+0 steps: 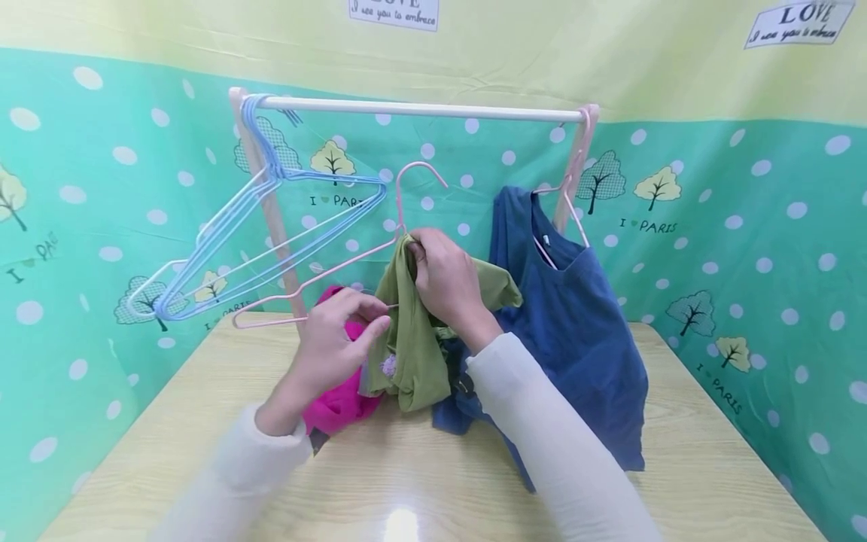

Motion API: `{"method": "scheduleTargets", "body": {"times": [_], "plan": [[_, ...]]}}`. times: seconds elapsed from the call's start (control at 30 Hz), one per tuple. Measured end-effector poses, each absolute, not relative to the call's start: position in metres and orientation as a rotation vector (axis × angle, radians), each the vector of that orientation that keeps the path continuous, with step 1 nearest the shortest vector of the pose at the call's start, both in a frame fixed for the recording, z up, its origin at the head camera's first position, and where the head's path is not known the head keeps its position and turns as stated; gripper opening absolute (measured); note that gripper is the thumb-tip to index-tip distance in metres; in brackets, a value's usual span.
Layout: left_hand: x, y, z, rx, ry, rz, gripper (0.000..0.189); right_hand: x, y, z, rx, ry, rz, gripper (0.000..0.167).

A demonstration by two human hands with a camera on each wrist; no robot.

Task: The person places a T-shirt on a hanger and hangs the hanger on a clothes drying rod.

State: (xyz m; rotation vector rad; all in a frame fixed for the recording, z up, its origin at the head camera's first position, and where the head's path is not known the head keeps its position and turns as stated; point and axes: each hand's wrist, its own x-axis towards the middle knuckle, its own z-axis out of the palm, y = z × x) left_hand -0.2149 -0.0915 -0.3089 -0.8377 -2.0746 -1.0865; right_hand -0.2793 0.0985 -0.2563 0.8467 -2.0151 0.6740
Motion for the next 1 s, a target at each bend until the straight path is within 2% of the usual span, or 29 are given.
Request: {"method": "scheduleTargets", "body": {"times": [0.13, 0.27, 0.37, 0.53, 0.7, 1.0], "plan": [[-0.214, -0.075, -0.32, -0.76, -2.128, -1.109, 0.013, -0.278, 0.099, -0.257, 0.848, -1.994, 0.676, 0.016], [-0.212, -0.063, -0.329, -0.689, -2.18, -1.138, 0.028, -0.278, 0.099, -0.257, 0.858, -1.983, 0.669, 0.016], [-0.211, -0.058, -0.334, -0.703, -2.206, -1.177, 0.03, -0.278, 0.099, -0.257, 0.866, -1.973, 0.658, 0.017], [-0.211, -0.052, -0.342, -0.888, -2.209, -1.173, 0.007, -0.278, 0.099, -0.256, 0.862, -1.951, 0.658, 0.017], [-0.209, -0.048, -0.344, -1.11, -2.231, -1.082, 0.023, -0.28, 0.1, -0.256, 0.847, -1.932, 0.66, 0.017], [-0.204, -0.058, -0.333, -1.327, -2.442, -1.055, 0.022, -0.282, 0.1, -0.255, 0.803, -1.961, 0.652, 0.016]]}}
